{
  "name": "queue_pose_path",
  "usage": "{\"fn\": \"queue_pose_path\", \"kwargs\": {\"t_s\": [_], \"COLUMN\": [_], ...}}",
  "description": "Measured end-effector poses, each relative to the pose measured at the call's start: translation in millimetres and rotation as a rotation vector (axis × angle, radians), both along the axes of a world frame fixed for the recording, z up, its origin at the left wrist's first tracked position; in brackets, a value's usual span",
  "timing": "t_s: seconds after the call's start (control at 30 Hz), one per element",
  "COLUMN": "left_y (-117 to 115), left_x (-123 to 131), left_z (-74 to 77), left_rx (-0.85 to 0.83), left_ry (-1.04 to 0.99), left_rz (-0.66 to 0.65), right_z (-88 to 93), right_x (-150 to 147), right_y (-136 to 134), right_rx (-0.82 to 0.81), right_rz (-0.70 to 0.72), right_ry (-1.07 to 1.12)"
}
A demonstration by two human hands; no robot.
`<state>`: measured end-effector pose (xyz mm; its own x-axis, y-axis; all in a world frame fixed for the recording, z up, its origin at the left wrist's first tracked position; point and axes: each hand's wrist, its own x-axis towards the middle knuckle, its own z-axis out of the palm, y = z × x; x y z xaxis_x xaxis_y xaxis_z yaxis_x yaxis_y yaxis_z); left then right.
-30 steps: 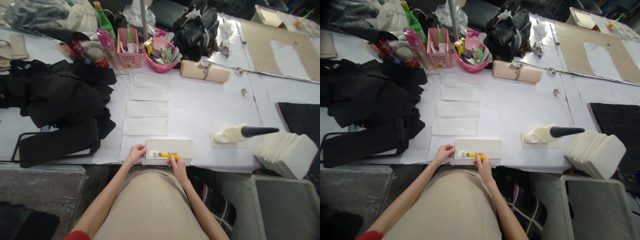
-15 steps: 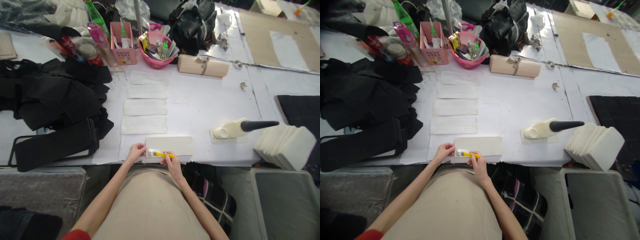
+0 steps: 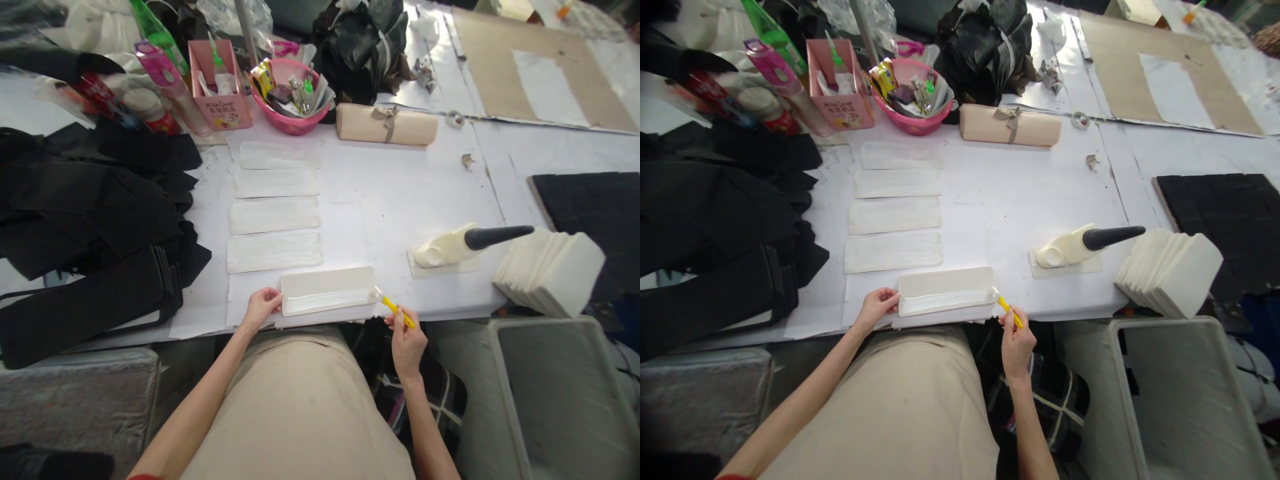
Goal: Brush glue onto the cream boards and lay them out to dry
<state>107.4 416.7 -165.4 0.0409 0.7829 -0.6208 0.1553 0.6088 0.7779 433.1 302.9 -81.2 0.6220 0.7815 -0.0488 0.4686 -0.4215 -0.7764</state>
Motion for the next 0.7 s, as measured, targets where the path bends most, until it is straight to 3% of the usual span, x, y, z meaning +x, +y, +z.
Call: {"fn": "queue_pose_path", "kwargs": {"t_s": [0.07, 0.13, 0.23, 0.33, 0.4, 0.5, 0.7], "left_y": [0, 0, 0, 0, -1, -2, -1], "left_x": [0, 0, 0, -1, -1, -1, -1], "left_z": [0.2, -0.3, -1.5, -2.7, -3.5, -5.0, -8.2], "left_rx": [-0.002, -0.001, 0.004, 0.014, 0.021, 0.027, 0.031], "left_ry": [0.004, 0.009, 0.016, 0.019, 0.017, 0.010, -0.002], "left_rz": [-0.002, -0.003, -0.006, -0.008, -0.005, 0.001, 0.000], "right_z": [5.0, 4.8, -5.1, -19.5, -27.2, -32.6, -22.0], "right_x": [-23, -55, -99, -120, -116, -86, -9], "right_y": [5, 14, 29, 39, 41, 37, 20], "right_rx": [0.012, 0.015, -0.007, -0.043, -0.047, -0.003, 0.058], "right_rz": [0.074, 0.193, 0.371, 0.453, 0.431, 0.264, -0.090], "right_ry": [0.067, 0.274, 0.480, 0.546, 0.535, 0.440, 0.064]}}
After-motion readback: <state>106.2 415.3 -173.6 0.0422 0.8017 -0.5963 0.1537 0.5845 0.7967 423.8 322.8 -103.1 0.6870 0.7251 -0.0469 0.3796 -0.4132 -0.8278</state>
